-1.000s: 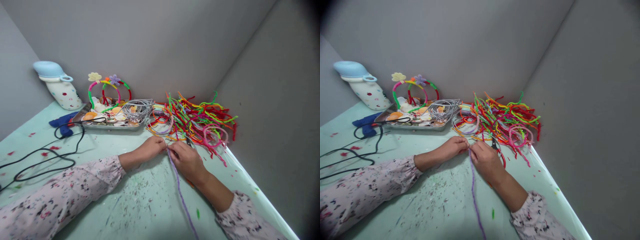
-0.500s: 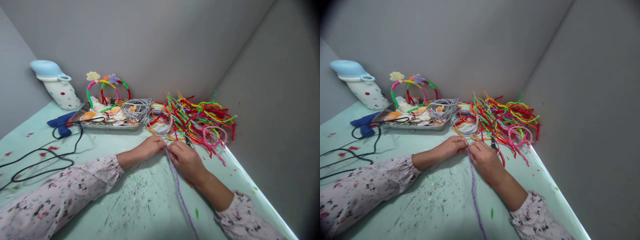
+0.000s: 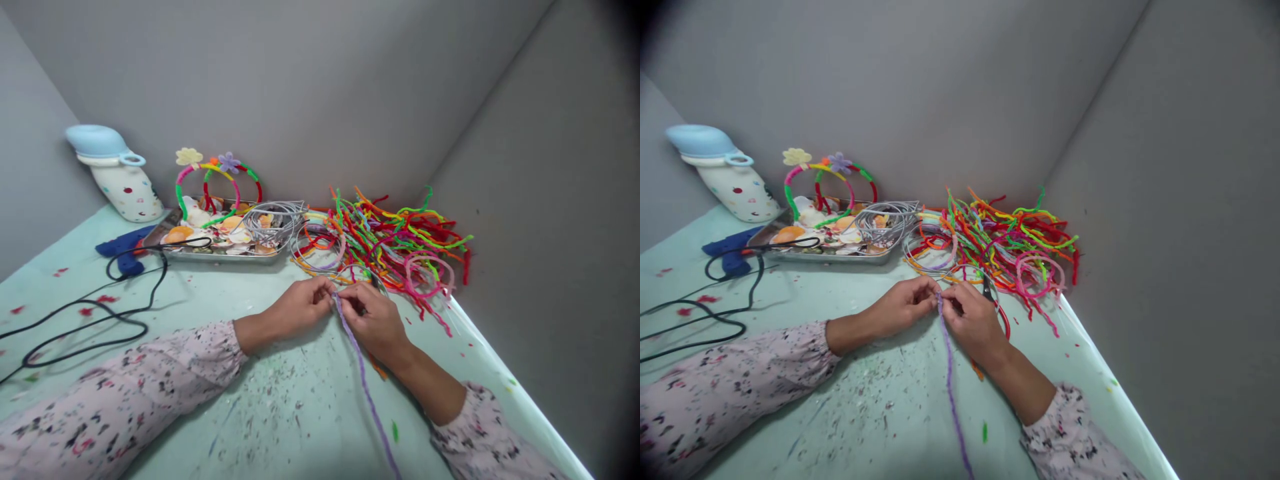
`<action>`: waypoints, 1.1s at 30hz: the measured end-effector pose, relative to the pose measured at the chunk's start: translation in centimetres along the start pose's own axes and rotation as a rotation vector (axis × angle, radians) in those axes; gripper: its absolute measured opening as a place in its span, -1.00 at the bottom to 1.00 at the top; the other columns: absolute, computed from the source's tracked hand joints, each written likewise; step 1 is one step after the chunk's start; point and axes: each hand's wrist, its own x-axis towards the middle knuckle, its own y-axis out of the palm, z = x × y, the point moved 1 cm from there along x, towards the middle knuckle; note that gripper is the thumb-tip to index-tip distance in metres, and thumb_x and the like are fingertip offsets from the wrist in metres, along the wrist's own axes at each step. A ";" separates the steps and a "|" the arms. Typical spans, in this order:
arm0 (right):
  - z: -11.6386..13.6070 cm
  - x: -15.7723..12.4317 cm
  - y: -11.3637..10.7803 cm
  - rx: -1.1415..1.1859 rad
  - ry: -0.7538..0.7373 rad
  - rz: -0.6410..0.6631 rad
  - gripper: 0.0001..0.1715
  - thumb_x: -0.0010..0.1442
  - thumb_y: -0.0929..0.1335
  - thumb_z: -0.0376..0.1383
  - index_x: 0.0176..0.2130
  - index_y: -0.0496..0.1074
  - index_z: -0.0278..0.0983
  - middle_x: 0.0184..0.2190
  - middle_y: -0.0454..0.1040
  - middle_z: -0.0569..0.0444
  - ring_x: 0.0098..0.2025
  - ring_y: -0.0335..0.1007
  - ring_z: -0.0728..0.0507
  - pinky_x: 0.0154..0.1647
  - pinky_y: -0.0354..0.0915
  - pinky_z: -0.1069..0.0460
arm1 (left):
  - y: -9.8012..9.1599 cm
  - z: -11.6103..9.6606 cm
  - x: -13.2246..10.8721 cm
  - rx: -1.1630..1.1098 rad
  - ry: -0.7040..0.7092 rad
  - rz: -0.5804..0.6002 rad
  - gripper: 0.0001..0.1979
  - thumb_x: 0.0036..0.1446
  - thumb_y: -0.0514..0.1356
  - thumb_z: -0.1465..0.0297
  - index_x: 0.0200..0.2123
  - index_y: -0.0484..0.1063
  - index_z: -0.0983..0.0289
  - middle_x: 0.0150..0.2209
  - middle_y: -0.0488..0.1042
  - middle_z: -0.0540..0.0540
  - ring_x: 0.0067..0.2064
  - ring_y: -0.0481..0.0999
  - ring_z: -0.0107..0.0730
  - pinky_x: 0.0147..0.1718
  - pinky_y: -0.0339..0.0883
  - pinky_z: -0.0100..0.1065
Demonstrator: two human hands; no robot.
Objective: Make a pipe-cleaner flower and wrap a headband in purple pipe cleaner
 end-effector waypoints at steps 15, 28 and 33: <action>0.0 0.1 -0.1 0.010 0.035 0.025 -0.87 0.15 0.29 -0.40 -0.30 0.43 -0.24 -0.39 0.46 0.09 -0.32 0.39 -0.06 -0.27 0.29 0.07 | -0.5 -1.1 -0.5 0.273 0.097 -0.089 -0.82 0.17 0.08 0.42 -0.25 0.48 0.28 -0.48 0.46 0.00 -0.42 0.39 -0.45 -0.35 0.24 -0.44; -0.2 -0.1 -0.2 0.050 0.048 0.040 -0.88 0.17 0.30 -0.37 -0.28 0.43 -0.23 -0.37 0.46 0.09 -0.34 0.38 -0.05 -0.28 0.27 0.07 | -0.8 -0.6 -0.3 0.287 0.166 -0.128 -0.85 0.16 0.13 0.37 -0.30 0.48 0.27 -0.34 0.51 0.02 -0.31 0.42 -0.43 -0.30 0.22 -0.42; 0.0 0.0 -0.2 0.042 0.046 0.068 -0.89 0.18 0.29 -0.36 -0.29 0.43 -0.23 -0.40 0.44 0.10 -0.36 0.36 -0.04 -0.31 0.26 0.09 | -0.9 -0.7 -0.4 0.228 0.146 -0.100 -0.84 0.16 0.12 0.36 -0.32 0.48 0.29 -0.39 0.48 0.02 -0.35 0.37 -0.44 -0.35 0.19 -0.42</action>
